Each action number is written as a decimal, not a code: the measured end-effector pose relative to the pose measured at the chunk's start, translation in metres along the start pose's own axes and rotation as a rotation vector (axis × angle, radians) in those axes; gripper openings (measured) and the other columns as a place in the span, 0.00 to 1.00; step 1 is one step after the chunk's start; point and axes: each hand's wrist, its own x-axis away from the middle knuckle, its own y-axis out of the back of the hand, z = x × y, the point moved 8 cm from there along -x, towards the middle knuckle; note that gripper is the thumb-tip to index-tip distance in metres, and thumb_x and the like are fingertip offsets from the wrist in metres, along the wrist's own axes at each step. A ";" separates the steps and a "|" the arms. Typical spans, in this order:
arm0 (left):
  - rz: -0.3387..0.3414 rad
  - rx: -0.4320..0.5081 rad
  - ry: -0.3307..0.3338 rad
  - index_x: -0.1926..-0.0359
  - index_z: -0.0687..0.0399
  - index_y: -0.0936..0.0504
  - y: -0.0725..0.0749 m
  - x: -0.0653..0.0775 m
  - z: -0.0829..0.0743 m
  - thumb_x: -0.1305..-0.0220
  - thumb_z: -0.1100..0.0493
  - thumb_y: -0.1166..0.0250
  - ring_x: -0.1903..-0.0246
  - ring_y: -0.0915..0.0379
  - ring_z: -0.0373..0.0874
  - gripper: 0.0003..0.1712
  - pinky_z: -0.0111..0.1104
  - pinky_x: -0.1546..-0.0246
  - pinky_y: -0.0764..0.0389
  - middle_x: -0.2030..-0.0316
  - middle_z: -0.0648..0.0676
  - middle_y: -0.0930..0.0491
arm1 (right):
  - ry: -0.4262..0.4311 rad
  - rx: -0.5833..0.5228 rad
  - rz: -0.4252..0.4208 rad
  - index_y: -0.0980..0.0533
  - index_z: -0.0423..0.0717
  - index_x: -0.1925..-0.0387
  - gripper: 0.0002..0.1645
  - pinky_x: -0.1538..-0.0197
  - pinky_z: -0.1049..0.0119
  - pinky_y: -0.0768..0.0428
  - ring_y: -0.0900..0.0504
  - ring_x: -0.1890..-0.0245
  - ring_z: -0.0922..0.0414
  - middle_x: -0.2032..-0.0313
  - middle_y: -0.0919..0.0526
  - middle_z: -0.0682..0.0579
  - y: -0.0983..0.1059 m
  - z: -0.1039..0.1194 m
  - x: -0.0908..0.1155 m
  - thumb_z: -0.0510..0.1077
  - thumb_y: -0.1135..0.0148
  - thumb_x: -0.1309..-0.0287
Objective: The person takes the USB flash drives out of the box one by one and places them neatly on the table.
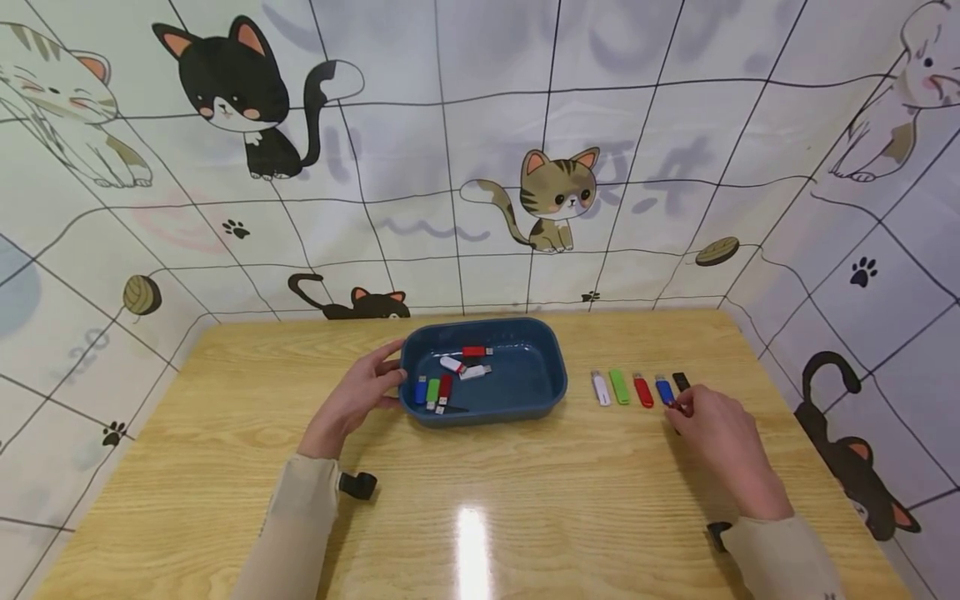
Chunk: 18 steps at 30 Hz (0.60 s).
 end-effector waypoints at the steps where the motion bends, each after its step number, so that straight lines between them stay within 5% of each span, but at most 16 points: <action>1: -0.003 -0.001 0.002 0.19 0.58 0.44 0.000 0.000 0.000 0.24 0.69 0.48 0.42 0.23 0.67 0.36 0.54 0.53 0.15 0.30 0.73 0.32 | -0.003 0.004 0.002 0.23 0.25 0.57 0.20 0.71 0.58 0.29 0.26 0.71 0.49 0.68 0.19 0.39 -0.001 -0.001 0.000 0.43 0.34 0.33; 18: -0.008 0.000 0.009 0.19 0.57 0.44 0.001 -0.001 0.002 0.24 0.69 0.48 0.41 0.23 0.66 0.36 0.53 0.53 0.14 0.30 0.71 0.31 | 0.034 0.052 -0.015 0.21 0.29 0.62 0.15 0.74 0.61 0.32 0.28 0.73 0.51 0.71 0.19 0.43 -0.011 -0.009 -0.001 0.41 0.34 0.35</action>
